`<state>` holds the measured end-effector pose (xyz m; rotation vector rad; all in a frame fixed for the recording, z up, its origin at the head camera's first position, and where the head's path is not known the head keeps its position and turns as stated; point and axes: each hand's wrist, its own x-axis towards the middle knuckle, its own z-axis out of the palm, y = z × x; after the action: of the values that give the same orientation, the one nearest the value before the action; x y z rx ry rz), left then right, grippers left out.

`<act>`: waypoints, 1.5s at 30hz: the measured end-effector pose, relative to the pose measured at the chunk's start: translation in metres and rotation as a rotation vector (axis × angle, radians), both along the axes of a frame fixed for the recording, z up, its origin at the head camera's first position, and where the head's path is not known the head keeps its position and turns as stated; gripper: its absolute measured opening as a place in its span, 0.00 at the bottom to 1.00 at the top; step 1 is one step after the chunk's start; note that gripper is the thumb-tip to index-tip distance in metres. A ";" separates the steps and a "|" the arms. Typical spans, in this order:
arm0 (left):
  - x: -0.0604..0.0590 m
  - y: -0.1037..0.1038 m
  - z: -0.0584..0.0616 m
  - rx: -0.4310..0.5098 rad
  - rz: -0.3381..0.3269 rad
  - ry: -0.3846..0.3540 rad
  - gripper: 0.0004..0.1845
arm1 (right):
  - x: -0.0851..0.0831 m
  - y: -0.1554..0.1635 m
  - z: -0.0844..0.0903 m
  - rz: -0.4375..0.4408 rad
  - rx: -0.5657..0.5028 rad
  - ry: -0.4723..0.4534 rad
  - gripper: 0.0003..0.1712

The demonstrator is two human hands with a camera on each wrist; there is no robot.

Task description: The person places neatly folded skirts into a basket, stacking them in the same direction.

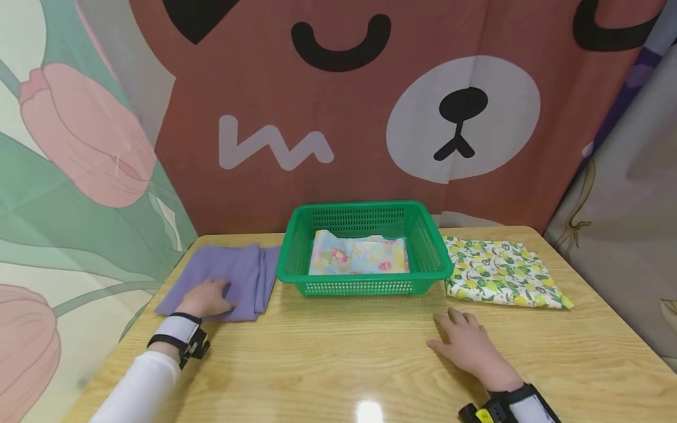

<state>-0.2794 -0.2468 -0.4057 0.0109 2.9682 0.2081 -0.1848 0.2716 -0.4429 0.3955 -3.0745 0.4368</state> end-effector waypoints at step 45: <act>0.090 0.038 0.015 -0.164 -0.160 -0.256 0.61 | -0.002 0.001 -0.003 0.001 -0.001 0.025 0.38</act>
<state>-0.1899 -0.2090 -0.3911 0.1859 2.7031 -0.0514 -0.1864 0.2723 -0.4460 0.3991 -3.0496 0.4307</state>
